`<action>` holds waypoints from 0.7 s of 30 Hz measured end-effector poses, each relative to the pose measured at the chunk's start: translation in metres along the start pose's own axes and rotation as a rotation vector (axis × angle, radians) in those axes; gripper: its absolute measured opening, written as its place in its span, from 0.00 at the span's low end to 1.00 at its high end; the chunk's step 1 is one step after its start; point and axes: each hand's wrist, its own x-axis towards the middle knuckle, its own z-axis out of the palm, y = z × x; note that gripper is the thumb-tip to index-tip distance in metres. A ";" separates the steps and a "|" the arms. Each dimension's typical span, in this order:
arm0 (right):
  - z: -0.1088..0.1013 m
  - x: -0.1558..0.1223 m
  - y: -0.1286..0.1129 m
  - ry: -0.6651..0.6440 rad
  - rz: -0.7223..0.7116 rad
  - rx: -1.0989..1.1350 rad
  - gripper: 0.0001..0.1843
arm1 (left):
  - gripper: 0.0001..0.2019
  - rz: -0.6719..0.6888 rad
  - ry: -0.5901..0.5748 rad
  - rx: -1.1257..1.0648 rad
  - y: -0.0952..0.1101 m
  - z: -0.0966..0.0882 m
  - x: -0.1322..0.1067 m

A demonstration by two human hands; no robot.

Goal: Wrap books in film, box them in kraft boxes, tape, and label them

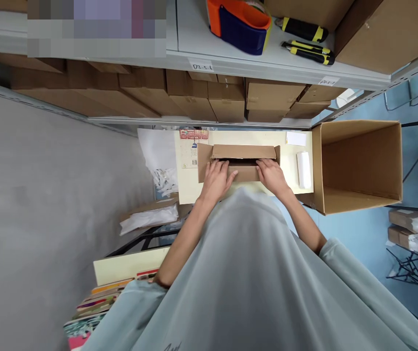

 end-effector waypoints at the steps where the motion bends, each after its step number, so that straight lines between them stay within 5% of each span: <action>1: -0.001 0.005 0.005 0.004 0.001 -0.016 0.27 | 0.24 -0.012 -0.007 0.000 -0.004 0.002 0.001; 9: -0.031 0.040 0.035 0.011 0.056 -0.070 0.35 | 0.19 -0.004 -0.108 -0.083 -0.040 -0.002 -0.028; 12: -0.028 0.069 0.044 -0.025 0.110 -0.105 0.38 | 0.29 -0.023 -0.175 0.004 -0.052 0.008 -0.036; 16: -0.017 0.105 0.052 -0.074 0.180 -0.162 0.41 | 0.14 -0.014 -0.148 0.041 -0.057 0.026 -0.039; 19: -0.013 0.120 0.053 -0.093 0.227 -0.308 0.32 | 0.02 -0.053 -0.063 0.031 -0.054 0.038 -0.034; 21: -0.014 0.122 0.052 -0.097 0.232 -0.384 0.28 | 0.04 -0.082 -0.024 0.013 -0.051 0.044 -0.031</action>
